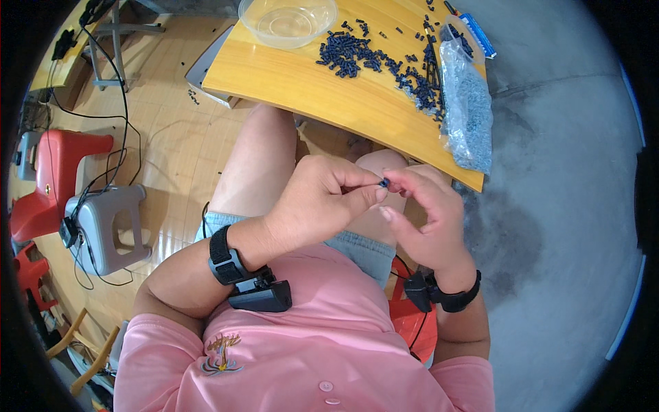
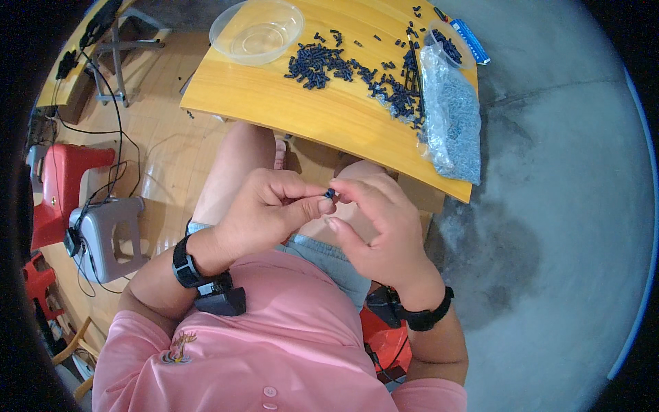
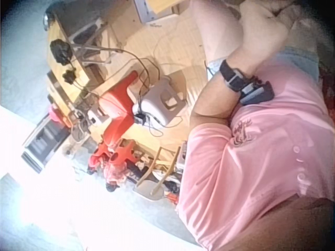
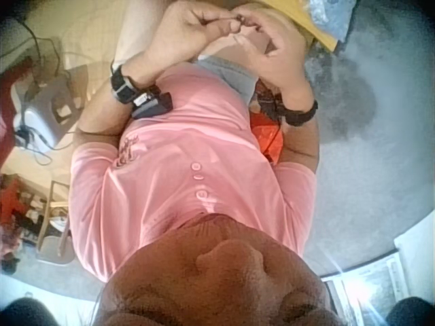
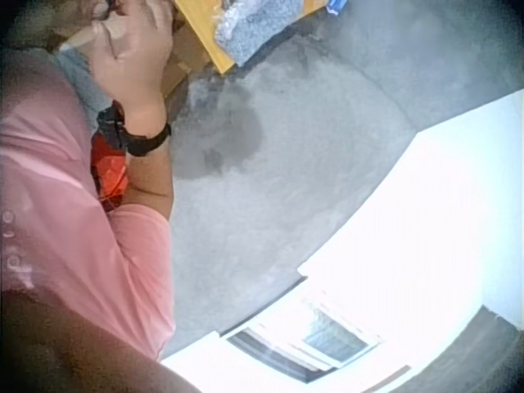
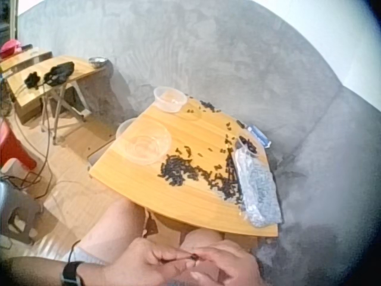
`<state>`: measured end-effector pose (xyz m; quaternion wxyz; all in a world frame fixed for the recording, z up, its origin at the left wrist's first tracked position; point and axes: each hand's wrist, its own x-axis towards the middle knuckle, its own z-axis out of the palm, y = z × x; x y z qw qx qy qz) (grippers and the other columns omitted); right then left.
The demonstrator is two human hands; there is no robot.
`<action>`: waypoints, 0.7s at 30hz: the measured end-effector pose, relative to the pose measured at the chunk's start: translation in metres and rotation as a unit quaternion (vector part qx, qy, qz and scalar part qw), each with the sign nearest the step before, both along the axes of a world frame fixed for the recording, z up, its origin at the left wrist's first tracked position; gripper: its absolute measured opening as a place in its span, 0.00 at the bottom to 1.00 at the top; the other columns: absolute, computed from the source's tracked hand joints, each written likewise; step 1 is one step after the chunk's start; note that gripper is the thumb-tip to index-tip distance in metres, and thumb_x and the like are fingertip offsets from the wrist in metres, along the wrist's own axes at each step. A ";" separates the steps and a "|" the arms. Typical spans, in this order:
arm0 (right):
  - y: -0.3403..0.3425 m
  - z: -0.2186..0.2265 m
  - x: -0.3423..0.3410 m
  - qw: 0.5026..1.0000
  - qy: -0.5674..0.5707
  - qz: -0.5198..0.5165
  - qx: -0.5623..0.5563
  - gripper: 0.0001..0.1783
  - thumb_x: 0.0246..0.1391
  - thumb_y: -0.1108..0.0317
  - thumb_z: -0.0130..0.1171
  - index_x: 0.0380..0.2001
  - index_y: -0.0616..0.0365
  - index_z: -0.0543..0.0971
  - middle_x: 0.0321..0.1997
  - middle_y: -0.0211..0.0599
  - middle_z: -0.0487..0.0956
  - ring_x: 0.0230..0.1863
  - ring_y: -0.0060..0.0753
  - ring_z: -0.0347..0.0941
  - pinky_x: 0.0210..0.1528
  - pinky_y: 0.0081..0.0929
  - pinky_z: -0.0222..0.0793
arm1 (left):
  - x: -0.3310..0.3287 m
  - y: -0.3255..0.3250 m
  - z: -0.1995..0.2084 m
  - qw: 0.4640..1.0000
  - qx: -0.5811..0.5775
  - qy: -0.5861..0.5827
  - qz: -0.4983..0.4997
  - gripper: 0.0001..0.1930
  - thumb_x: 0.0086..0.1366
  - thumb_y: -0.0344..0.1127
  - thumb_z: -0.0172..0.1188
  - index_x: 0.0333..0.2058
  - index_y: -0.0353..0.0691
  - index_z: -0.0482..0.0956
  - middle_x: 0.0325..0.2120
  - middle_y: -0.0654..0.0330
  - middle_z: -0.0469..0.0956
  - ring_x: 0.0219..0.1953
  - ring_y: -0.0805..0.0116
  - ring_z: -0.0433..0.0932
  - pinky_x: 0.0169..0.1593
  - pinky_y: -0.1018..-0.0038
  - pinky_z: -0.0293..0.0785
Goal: Sorting and assembling small black and blue plastic or rubber components at a table.
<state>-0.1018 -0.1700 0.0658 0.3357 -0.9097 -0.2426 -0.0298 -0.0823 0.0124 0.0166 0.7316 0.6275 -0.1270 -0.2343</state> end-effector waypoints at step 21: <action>0.002 -0.016 -0.005 0.981 0.083 -0.100 0.142 0.03 0.46 0.76 0.62 0.26 0.63 0.77 0.25 0.34 0.75 0.26 0.23 0.70 0.27 0.20 0.63 | 0.000 -0.003 -0.008 0.964 0.073 -0.254 0.024 0.06 0.57 0.30 0.62 0.28 0.33 0.79 0.19 0.56 0.76 0.20 0.67 0.72 0.25 0.75 0.66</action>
